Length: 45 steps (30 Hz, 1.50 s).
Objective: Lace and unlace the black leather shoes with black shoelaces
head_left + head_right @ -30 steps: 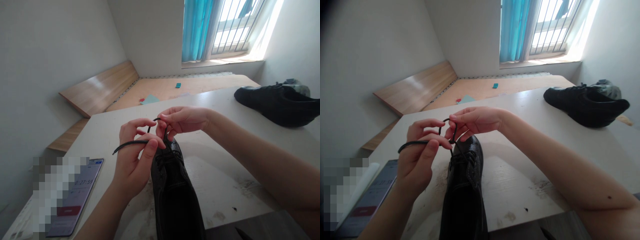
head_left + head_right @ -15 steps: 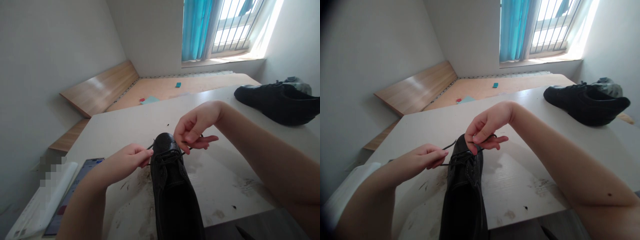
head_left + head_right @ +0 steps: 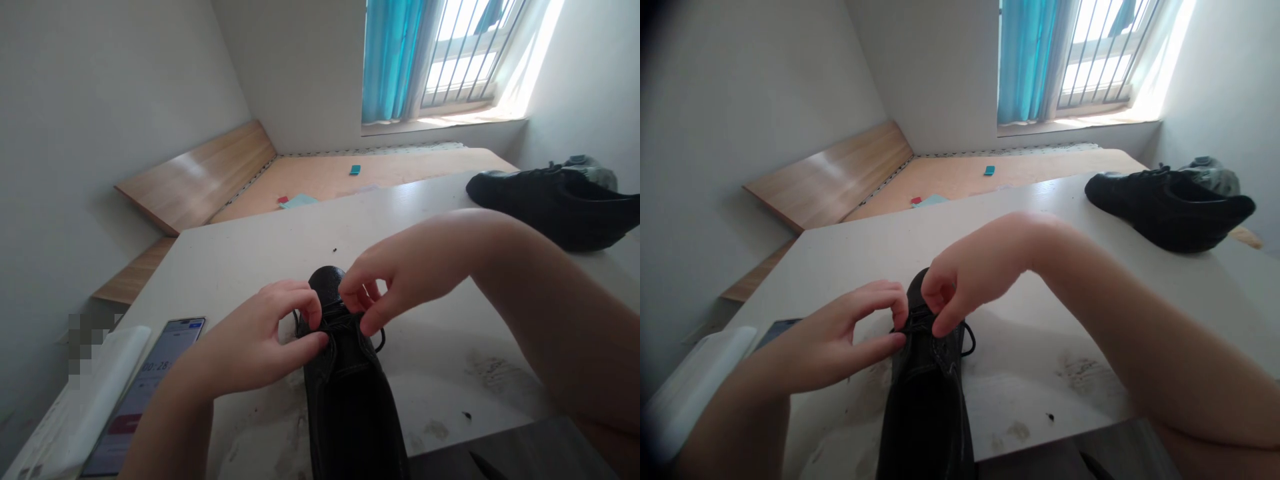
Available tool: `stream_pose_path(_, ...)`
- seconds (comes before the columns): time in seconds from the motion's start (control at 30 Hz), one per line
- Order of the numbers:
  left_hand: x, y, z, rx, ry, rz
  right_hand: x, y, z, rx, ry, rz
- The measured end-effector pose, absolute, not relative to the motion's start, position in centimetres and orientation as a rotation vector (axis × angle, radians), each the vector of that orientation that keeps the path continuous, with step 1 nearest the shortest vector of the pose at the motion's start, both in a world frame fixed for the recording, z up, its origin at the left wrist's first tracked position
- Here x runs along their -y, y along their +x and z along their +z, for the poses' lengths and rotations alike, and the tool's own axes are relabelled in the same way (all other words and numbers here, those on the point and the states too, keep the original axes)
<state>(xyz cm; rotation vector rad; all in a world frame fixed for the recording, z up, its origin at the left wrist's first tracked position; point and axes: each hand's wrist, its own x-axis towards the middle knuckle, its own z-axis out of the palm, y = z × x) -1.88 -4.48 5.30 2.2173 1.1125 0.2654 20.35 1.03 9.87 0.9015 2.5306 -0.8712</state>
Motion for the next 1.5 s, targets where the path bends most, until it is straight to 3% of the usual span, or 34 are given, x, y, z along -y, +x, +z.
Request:
stream_pose_path(0.1, 4.4, -2.0, 5.1, -1.065, 2.182, 0.244, 0.7, 19.9, 10.2, -2.62, 0.988, -0.662)
stream_pose_path(0.27, 4.4, -1.9, 4.9, -1.058, 2.137, 0.272, 1.0, 19.8, 9.8, -2.693, 0.961, -0.682)
stream_pose_path(0.53, 4.4, -1.6, 4.9, -1.094, 2.16, 0.281, 0.2, 22.4, 6.5, -2.555, 0.847, -1.521)
stream_pose_path(0.7, 4.1, -0.9, 4.5, -1.239, 2.075, 0.482, 0.2, 22.4, 4.2, -2.487, 0.966, -2.041)
stream_pose_path(0.83, 3.6, -0.2, 3.7, -1.341, 1.922, 0.576, -0.6, 21.9, 3.1, -2.584, 1.113, -2.105)
stream_pose_path(1.3, 3.3, -0.5, 3.3, -1.097, 1.549, 0.658, -0.6, 23.1, 0.3, -2.231, 0.819, -2.613)
stream_pose_path(1.5, 3.6, -0.4, 3.5, -1.045, 1.565, 0.694, -0.5, 23.4, 0.8, -2.331, 0.802, -2.501)
